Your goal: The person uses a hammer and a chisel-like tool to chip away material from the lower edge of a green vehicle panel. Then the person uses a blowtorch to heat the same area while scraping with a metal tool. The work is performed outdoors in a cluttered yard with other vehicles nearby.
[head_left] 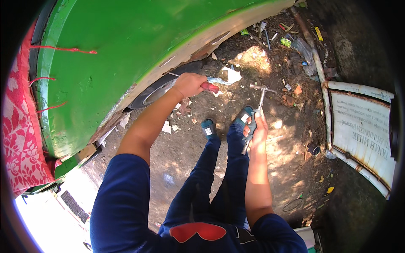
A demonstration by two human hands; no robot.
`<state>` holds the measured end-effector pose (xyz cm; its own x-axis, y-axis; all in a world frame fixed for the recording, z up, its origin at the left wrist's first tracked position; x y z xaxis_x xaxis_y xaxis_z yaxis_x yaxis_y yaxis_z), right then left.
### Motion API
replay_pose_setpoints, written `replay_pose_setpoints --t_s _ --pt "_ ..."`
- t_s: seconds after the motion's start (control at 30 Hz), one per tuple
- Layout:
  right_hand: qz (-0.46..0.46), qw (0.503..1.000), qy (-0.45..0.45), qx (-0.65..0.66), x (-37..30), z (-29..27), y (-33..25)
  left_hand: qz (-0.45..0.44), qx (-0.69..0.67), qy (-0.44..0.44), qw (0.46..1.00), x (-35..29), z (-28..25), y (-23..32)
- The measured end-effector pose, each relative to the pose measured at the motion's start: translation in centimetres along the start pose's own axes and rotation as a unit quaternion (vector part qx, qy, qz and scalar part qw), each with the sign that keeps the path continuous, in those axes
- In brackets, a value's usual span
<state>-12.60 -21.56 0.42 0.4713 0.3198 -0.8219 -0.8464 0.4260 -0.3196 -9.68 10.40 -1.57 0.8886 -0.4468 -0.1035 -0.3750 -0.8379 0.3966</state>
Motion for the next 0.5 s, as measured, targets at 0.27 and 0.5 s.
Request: replay_pose_setpoints --t_s 0.27,0.5 --pt "-0.013 0.999 0.021 0.028 -0.2 -0.8 -0.8 -0.013 0.0 -0.028 1.0 -2.2 0.0 -0.5" --pt "-0.003 1.0 0.005 -0.006 -0.6 -0.5 -1.0 0.05 0.0 -0.002 0.999 -1.9 -0.7 -1.9"
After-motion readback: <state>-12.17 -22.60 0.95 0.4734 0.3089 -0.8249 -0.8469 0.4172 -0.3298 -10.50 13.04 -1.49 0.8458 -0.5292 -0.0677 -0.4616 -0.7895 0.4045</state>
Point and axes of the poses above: each hand's wrist, its own x-axis towards the middle knuckle, its own z-axis out of the palm, y = z × x, the point moved 2 cm from there along x, towards the middle knuckle, and after that the axes turned 12 degrees about z, right-handed, at the moved point
